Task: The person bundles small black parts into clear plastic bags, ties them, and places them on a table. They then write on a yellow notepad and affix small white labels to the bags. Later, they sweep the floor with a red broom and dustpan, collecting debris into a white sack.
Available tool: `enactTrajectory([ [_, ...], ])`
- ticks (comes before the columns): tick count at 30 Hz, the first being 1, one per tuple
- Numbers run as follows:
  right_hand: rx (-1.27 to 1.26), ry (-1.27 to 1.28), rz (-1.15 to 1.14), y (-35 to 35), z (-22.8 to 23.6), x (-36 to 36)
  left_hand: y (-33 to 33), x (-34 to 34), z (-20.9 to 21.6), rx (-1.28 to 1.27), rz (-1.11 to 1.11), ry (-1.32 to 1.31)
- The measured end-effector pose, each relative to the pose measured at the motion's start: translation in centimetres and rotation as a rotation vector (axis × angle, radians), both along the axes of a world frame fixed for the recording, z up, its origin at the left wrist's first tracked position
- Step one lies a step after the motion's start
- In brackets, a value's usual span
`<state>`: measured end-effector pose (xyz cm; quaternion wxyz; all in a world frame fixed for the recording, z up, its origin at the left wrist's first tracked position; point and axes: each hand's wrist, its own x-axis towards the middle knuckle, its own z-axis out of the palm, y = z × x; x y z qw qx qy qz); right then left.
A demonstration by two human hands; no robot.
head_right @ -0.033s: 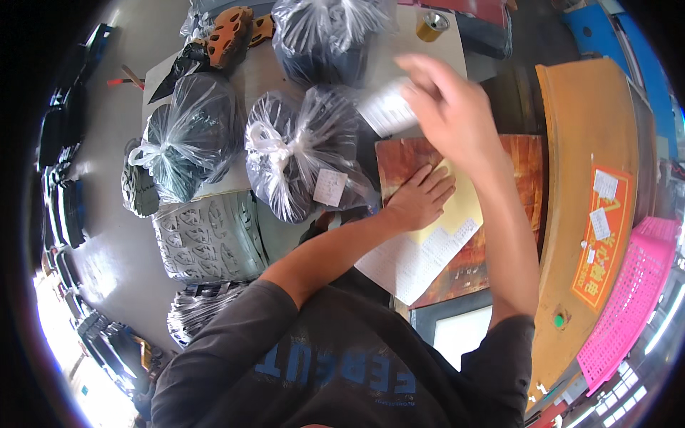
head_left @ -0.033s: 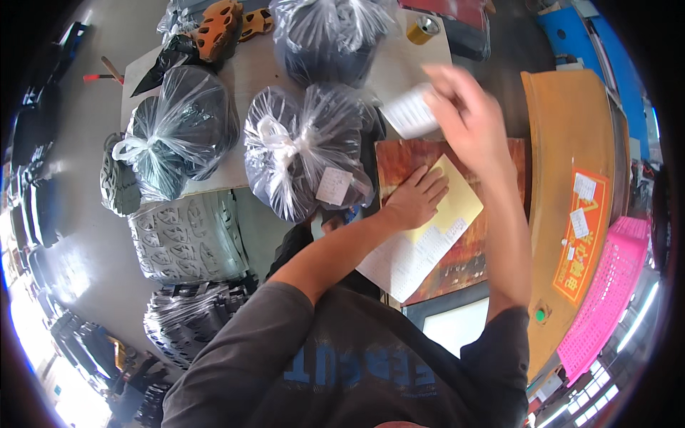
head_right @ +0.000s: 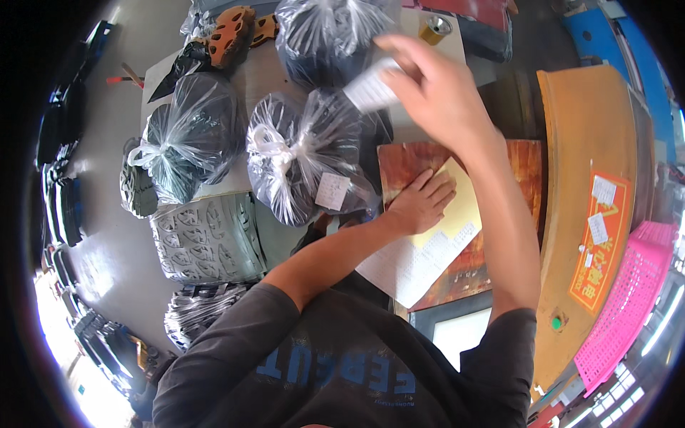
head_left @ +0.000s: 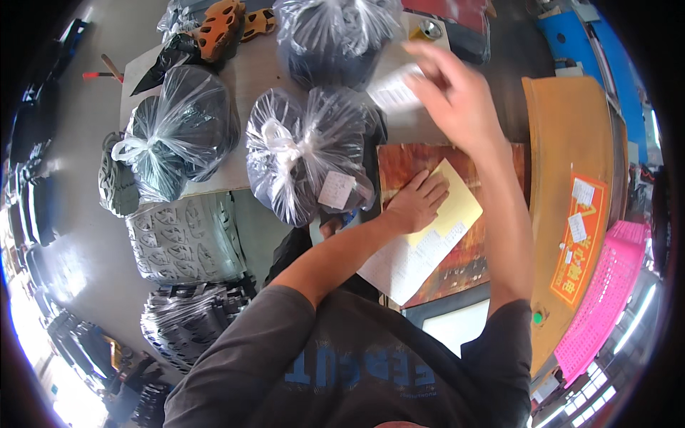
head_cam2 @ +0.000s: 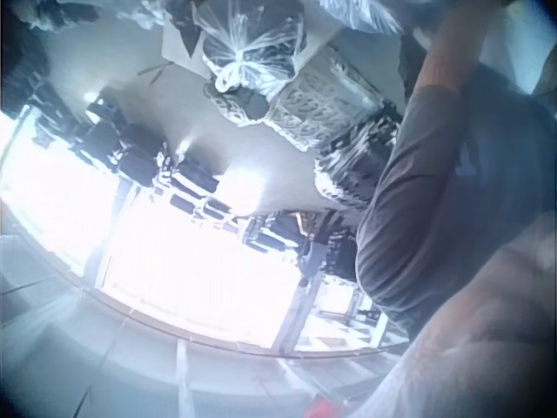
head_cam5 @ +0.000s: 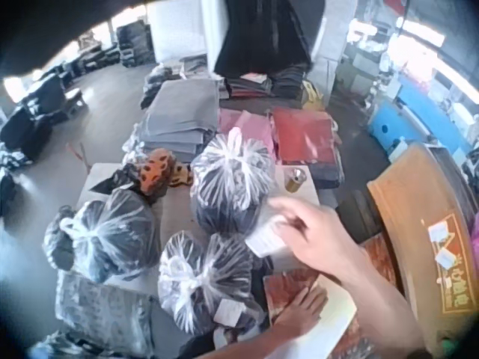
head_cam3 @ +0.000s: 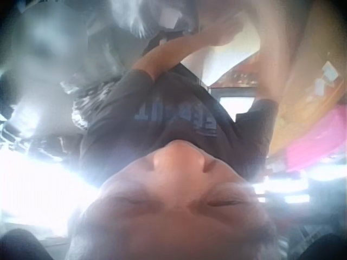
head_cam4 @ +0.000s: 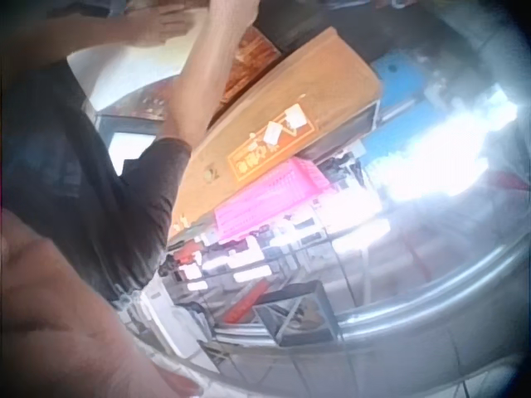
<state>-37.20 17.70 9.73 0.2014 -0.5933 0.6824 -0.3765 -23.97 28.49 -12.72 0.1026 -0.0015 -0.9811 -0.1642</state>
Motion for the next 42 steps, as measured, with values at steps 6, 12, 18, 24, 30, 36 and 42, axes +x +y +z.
enactTrajectory([
  [6, 0.153, 0.431, 0.179, -17.4, -4.0, 2.1, 0.1, 0.1, -0.7, 0.038, 0.008, -0.045],
  [12, -0.004, 0.623, -0.021, -17.8, -3.0, 3.3, -0.4, 0.4, -0.9, 0.016, 0.008, -0.086],
  [18, 0.205, -1.074, -0.199, -20.5, -6.1, 3.1, -0.5, 0.4, -1.1, 0.085, -0.030, -0.097],
  [24, -0.171, -1.630, -0.204, -19.4, -9.1, 5.3, -2.6, 1.1, 0.8, 1.118, 0.040, -0.074],
  [30, 0.044, -0.895, 0.069, -16.3, -10.7, 8.5, -3.3, 0.7, -1.1, 0.733, 0.084, 0.082],
  [36, -0.039, -1.137, 0.179, -3.5, -8.3, 6.6, -0.4, -0.6, -3.8, -0.060, -0.033, 0.064],
  [42, 0.221, -0.576, -0.733, 22.7, -7.4, 0.1, -2.6, -0.1, -0.8, 0.114, -0.119, 0.055],
])
